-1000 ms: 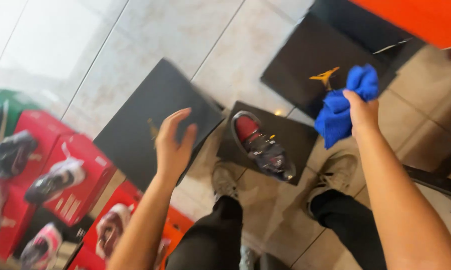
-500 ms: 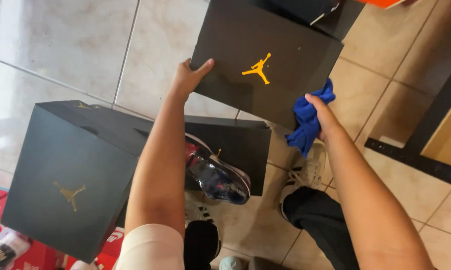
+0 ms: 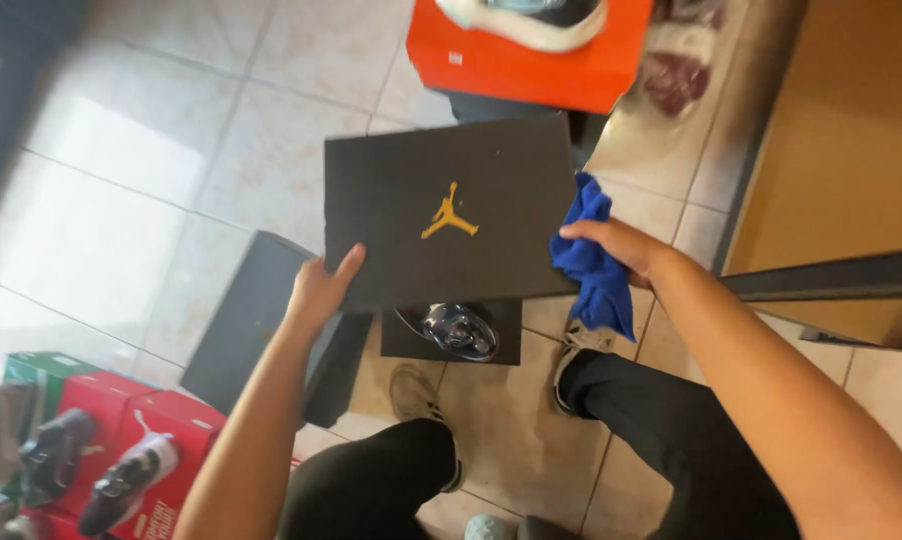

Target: Cleaning shoe boxes and shoes using a cloth and organizing them

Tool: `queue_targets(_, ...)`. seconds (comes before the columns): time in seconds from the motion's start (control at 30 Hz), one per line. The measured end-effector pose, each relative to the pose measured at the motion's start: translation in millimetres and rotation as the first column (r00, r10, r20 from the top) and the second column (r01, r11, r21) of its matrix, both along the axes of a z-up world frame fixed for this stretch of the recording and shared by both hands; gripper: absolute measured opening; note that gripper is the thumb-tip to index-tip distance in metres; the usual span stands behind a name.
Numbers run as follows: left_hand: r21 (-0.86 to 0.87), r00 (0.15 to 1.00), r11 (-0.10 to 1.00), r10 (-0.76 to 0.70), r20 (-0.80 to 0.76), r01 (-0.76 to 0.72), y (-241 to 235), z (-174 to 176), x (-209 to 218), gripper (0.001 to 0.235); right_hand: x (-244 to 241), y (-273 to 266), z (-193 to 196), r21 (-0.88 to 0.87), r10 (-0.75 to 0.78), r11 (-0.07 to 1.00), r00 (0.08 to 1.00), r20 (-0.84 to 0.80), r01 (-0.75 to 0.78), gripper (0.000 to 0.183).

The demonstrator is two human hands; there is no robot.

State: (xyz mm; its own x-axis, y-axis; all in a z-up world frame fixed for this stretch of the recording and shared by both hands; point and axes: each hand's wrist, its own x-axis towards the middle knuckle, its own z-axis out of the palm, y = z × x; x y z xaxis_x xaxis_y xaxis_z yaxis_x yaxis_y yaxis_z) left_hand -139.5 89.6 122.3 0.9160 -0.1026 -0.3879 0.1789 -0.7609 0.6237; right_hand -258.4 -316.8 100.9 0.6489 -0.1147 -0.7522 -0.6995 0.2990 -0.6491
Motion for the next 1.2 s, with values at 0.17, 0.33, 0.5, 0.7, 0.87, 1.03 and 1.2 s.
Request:
queue_targets(0.17,0.097,0.999,0.994,-0.042,0.001,0.042,38,192,-169,0.067,-144,39,195,-0.023,0.033,0.999,0.999,-0.019,-0.033,0.08)
queue_targets(0.33,0.148,0.997,0.989,0.02,-0.079,-0.008,67,250,-331,0.051,-297,65,293,-0.142,0.057,0.987,0.994,-0.093,-0.07,0.056)
queue_targets(0.5,0.145,0.987,0.989,0.03,-0.157,-0.007,66,253,-426,0.044,-392,79,284,-0.179,-0.038,0.984,0.979,-0.199,0.002,0.058)
queue_targets(0.7,0.062,0.993,0.998,0.002,-0.121,0.005,64,240,-458,0.048,-438,80,289,-0.589,0.096,0.782,0.973,-0.21,-0.205,0.051)
queue_targets(0.87,-0.299,0.987,0.946,-0.088,0.138,0.126,67,203,-456,0.096,-409,118,292,-0.871,0.412,0.48,0.903,0.117,-0.106,0.088)
queue_targets(1.03,-0.669,0.996,0.738,-0.063,0.059,0.086,59,203,-458,0.069,-338,160,210,-0.942,0.707,-0.291,0.626,-0.329,-0.166,0.098)
queue_targets(1.2,-0.712,0.993,0.694,-0.031,0.113,0.103,65,167,-455,0.064,-334,244,240,-0.988,0.953,-0.149,0.261,-0.152,-0.033,0.1)
